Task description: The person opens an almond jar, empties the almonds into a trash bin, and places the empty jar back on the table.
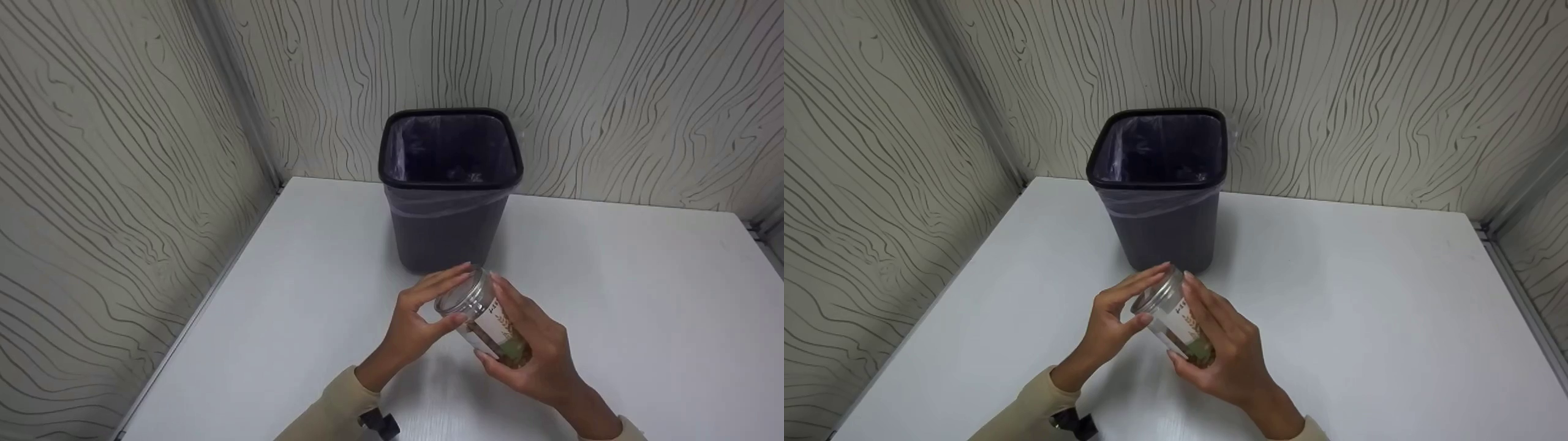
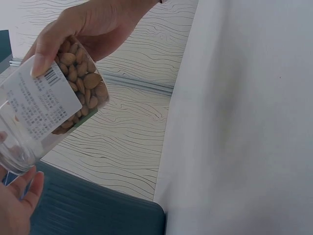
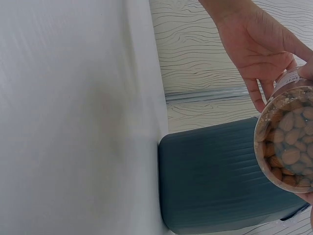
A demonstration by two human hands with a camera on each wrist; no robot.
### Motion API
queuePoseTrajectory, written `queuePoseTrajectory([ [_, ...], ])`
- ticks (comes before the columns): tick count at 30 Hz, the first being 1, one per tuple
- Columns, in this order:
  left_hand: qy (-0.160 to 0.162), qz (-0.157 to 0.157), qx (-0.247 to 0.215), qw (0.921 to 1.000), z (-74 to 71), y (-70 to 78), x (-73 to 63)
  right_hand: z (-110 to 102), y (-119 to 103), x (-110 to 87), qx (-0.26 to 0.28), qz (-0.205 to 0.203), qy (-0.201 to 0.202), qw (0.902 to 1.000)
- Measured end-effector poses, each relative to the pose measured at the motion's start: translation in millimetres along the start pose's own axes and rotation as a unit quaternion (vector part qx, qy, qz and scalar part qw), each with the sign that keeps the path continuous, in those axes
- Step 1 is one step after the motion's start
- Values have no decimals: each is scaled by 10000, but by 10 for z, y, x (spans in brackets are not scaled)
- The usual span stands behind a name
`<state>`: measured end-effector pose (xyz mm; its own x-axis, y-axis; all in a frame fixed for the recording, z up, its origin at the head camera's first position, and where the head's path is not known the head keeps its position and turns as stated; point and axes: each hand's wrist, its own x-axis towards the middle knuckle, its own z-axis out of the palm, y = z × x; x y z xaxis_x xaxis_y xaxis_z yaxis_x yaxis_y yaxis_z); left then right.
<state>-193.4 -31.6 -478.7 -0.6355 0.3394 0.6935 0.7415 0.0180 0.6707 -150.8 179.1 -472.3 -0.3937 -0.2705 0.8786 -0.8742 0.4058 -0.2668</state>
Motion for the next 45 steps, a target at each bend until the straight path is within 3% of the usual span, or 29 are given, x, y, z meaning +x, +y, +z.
queuePoseTrajectory([
  [20, -109, -88, -209, 9997, -12, -12, 1, -7, -9, 27, 57, 24, 51, 10000],
  [28, -109, 79, -328, 9994, 10, -27, -4, -6, -35, 47, 33, -26, 79, 10000],
  [45, -29, 384, -118, 9992, 36, 22, 5, -2, -76, 70, 31, -91, 122, 9999],
])
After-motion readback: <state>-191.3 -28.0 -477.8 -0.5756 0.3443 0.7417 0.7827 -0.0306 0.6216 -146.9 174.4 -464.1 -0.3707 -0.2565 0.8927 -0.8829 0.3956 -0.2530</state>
